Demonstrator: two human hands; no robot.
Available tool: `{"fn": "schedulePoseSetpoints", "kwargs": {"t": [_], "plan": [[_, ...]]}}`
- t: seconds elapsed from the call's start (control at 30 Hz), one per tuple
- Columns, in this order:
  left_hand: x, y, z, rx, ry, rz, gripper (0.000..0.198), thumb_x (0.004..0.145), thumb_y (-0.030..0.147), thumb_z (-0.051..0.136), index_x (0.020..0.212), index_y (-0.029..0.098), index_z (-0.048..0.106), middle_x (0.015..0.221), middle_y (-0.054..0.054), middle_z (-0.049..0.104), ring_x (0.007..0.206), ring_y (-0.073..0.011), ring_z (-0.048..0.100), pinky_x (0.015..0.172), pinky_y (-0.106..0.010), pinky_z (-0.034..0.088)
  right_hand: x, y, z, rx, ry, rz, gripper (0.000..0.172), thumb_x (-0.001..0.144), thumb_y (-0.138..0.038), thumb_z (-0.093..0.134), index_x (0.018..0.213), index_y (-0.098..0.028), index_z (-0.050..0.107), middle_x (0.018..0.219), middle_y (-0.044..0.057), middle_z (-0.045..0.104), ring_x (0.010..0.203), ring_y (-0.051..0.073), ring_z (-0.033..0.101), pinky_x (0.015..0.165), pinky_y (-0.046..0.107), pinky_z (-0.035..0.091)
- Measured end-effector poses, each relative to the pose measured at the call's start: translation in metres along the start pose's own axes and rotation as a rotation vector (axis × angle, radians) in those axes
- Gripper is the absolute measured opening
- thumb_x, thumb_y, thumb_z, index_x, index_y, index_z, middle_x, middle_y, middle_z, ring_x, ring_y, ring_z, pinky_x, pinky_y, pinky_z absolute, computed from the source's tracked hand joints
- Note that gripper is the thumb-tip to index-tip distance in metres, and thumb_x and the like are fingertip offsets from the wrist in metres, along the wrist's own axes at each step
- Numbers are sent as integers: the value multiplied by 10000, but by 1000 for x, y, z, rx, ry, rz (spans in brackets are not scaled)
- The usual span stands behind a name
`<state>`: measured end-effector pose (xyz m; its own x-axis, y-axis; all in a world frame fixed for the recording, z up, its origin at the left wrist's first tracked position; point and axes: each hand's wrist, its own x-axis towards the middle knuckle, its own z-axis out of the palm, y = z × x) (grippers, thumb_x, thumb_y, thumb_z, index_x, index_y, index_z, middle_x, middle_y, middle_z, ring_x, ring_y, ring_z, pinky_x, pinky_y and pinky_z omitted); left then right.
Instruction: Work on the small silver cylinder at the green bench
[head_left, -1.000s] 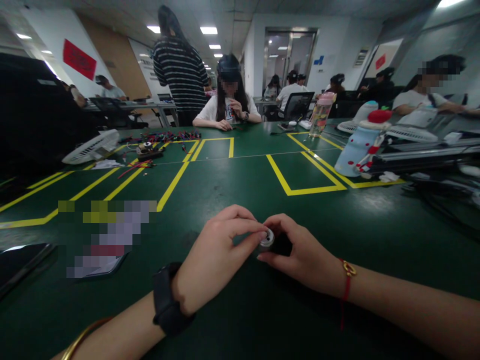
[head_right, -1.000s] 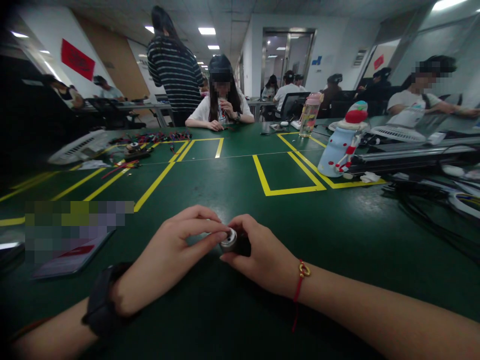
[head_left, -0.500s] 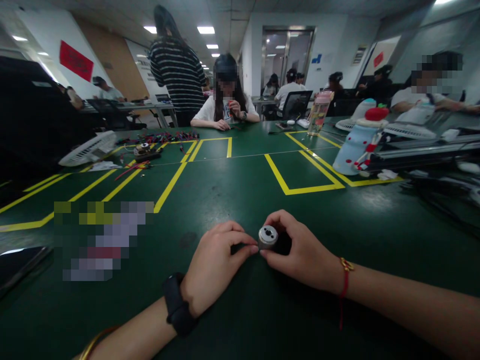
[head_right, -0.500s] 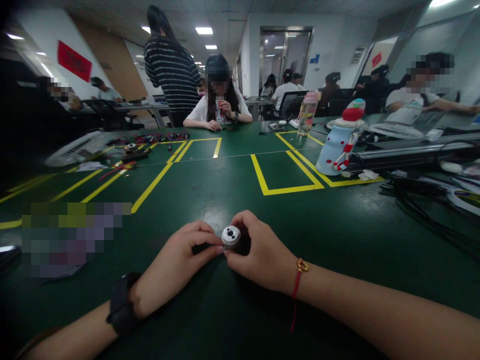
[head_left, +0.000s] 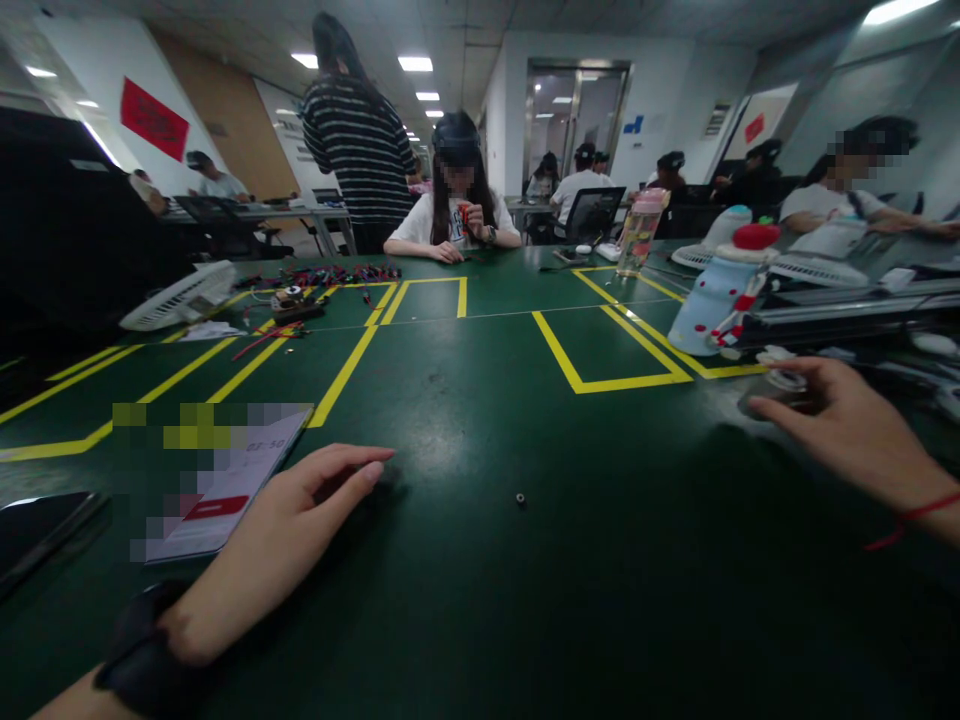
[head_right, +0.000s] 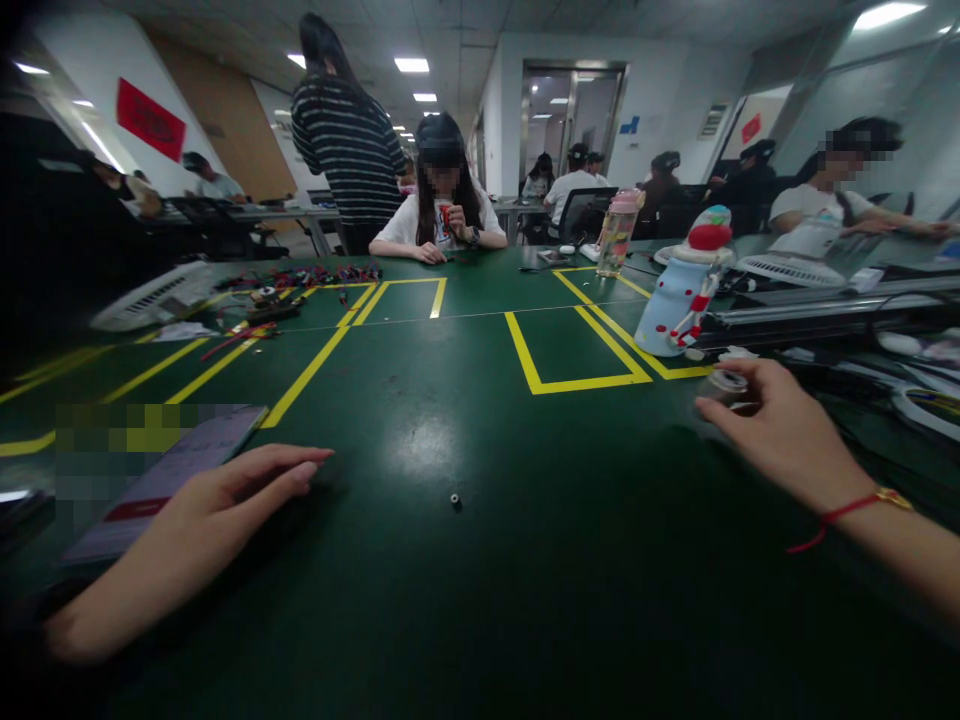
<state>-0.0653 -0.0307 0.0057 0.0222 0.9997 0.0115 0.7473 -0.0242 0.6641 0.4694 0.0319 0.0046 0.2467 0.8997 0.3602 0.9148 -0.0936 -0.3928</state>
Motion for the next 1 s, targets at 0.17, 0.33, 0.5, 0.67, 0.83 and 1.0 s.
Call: {"fn": "schedulePoseSetpoints", "kwargs": {"t": [0.17, 0.33, 0.5, 0.67, 0.83, 1.0], "plan": [[0, -9, 3, -11, 39, -22, 412, 882, 578, 517, 1150, 300, 660, 1127, -24, 703, 999, -250, 653, 839, -356, 505, 7, 52, -4, -161, 37, 97, 685, 707, -693, 532, 1202, -222, 482, 1118, 135, 558, 889, 321, 581, 747, 514, 493], [0, -10, 5, 3, 32, -5, 382, 884, 567, 524, 1126, 307, 666, 1126, -20, 707, 1010, -255, 654, 853, -366, 504, -23, -22, 1, -229, 234, -272, 739, 761, -685, 542, 1310, -197, 465, 1314, 163, 466, 1253, 382, 404, 1031, 593, 334], [-2, -4, 5, 21, 50, 26, 388, 888, 572, 510, 1087, 288, 682, 1104, -40, 715, 982, -265, 656, 838, -370, 508, -63, -145, 30, 284, -521, -608, 430, 831, -504, 613, 1168, -237, 632, 1192, 66, 569, 1077, 190, 531, 968, 401, 442], [-4, -5, 5, 33, 41, 30, 350, 882, 561, 526, 1083, 314, 672, 1121, -18, 706, 996, -260, 644, 827, -357, 502, -79, -198, 55, 433, -676, -685, 245, 867, -425, 599, 959, -228, 713, 1056, 54, 597, 994, 155, 513, 887, 346, 437], [-4, -9, 6, 2, 8, 30, 333, 889, 560, 531, 1086, 322, 656, 1143, -9, 686, 1044, -257, 625, 888, -373, 472, -63, -169, 36, 387, -523, -582, 246, 899, -390, 530, 921, -179, 653, 995, 58, 604, 912, 139, 533, 817, 295, 439], [-3, -7, 8, -6, 8, 25, 324, 899, 551, 521, 1084, 321, 652, 1113, -5, 692, 1029, -252, 627, 892, -375, 467, -17, -86, -6, 78, 47, -322, 252, 831, -401, 566, 891, -168, 642, 976, 72, 626, 854, 165, 545, 761, 294, 412]]}}
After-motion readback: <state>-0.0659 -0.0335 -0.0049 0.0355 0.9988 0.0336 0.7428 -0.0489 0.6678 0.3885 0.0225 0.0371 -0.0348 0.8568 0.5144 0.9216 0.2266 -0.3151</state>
